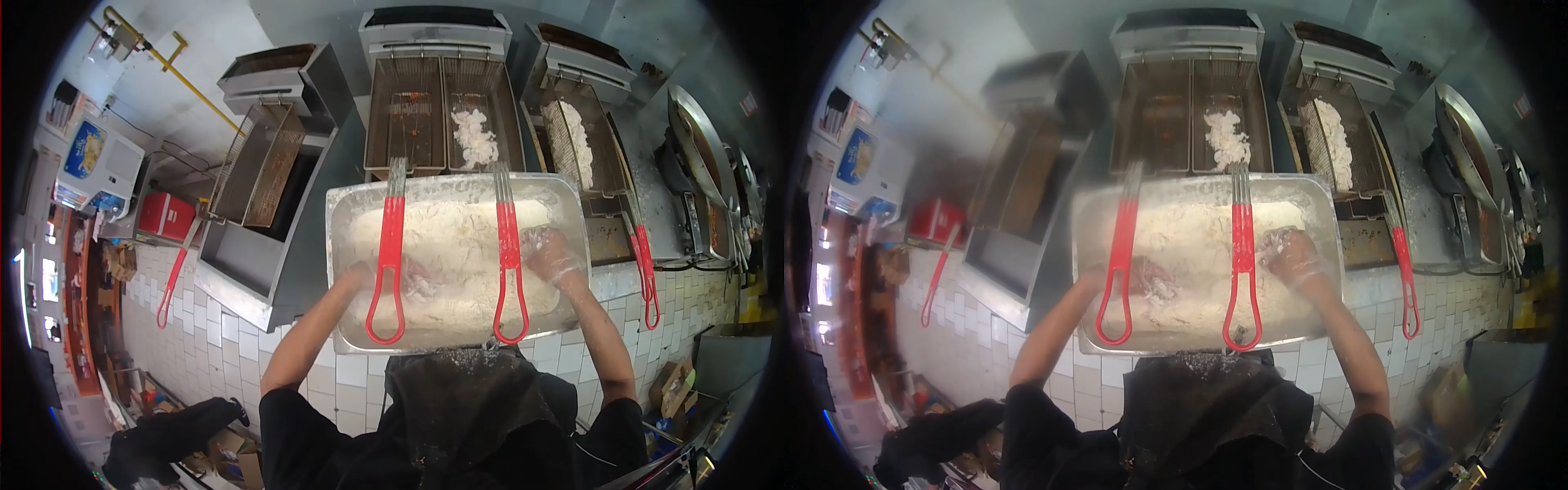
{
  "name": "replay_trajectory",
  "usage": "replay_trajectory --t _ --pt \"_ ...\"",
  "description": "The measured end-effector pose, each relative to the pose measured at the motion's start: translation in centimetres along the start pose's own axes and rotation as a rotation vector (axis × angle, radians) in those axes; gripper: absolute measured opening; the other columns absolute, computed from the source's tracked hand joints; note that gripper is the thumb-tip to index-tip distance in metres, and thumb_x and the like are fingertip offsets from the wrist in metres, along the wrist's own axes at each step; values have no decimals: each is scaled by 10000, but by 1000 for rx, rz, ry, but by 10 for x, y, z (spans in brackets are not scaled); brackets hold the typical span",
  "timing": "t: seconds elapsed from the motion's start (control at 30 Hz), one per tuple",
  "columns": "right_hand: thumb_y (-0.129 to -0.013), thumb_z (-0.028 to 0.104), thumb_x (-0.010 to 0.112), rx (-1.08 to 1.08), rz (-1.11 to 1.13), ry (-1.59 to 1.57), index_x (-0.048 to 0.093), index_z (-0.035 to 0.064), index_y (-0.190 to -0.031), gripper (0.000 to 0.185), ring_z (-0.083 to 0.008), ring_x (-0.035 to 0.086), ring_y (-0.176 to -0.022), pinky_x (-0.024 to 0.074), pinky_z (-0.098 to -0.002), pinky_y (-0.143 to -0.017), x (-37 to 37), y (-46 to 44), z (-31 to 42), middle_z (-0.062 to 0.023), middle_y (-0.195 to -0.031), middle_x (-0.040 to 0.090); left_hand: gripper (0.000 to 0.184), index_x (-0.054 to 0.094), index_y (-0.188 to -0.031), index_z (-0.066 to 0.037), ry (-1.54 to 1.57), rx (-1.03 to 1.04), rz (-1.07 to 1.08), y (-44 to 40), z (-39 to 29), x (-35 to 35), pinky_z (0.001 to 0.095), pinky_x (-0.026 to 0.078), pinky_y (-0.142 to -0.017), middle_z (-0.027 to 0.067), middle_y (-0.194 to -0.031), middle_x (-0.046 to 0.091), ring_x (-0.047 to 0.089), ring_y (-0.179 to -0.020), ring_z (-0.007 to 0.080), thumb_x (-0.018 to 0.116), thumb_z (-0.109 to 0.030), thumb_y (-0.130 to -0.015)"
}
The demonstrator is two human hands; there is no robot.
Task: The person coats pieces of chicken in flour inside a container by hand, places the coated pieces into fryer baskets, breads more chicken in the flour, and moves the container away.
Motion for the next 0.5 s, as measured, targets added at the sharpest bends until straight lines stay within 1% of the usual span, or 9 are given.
replay_trajectory --t 0.07,0.13,0.17,0.2,0.3,0.37,0.43,0.47,0.5 --pt "-810 244 615 8 172 4 642 148 -936 161 -197 556 -1025 438 -310 -927 -20 -3 10 -37 -976 630 330 608 -1112 -16 -50 -20 10 2 -8 -14 329 482 -837 136 -1107 614 596 -918 200 645 -128 -804" --pt "-824 236 603 -2 139 -31 654 169 -907 118 -193 583 -968 462 -309 -895 -44 -14 17 -34 -925 637 329 614 -1117 -25 -8 -155 -6 4 -19 -42 330 479 -840 142 -1120 613 594 -924 203 645 -110 -800" --pt "-831 232 597 -4 129 -51 661 180 -892 103 -191 596 -940 474 -309 -879 -57 -19 21 -32 -899 641 325 625 -1097 -24 67 -301 -22 10 -27 -56 327 476 -832 134 -1097 623 596 -915 205 656 -128 -792" --pt "-839 231 587 -51 107 74 668 191 -888 103 -185 603 -929 477 -304 -872 -73 -23 30 -29 -904 645 321 635 -1078 -23 142 -447 -49 16 -38 -72 324 474 -824 127 -1074 633 597 -905 207 667 -146 -783" --pt "-855 261 572 -212 7 541 690 223 -869 125 -155 610 -937 484 -282 -855 -119 -43 67 -9 -955 659 229 693 -949 -80 -54 -542 -190 2 -134 -146 337 488 -732 141 -900 678 614 -764 273 662 -216 -768" --pt "-866 263 561 -206 -62 469 694 236 -899 140 -174 618 -924 496 -296 -846 -130 -66 64 -17 -974 663 189 702 -911 -73 5 -351 -298 -17 -126 -164 326 486 -713 143 -838 673 619 -737 257 648 -179 -764" --pt "-865 255 560 -197 -114 525 681 231 -962 157 -194 616 -942 492 -322 -858 -134 -95 70 -43 -976 664 160 707 -880 -70 -112 -324 -392 -39 -145 -184 316 484 -698 139 -803 671 623 -726 230 628 -123 -751" --pt "-864 250 560 -197 -136 554 674 228 -994 174 -203 615 -951 489 -334 -864 -133 -108 72 -55 -978 664 209 695 -921 -53 -191 -336 -361 -58 -154 -188 309 478 -669 142 -833 669 616 -730 213 595 -74 -740" --pt "-863 244 553 -165 -106 374 657 220 -1030 198 -216 611 -964 481 -346 -874 -130 -121 68 -75 -988 661 265 684 -963 -36 -270 -347 -331 -76 -164 -192 302 471 -640 145 -863 668 608 -735 196 563 -26 -728"
Point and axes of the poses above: each hand's wrist, its own y-axis away from the middle knuckle, its own x-axis out of the palm, z = x × y, the point moved 4 cm from there along -y, towards the middle knuckle
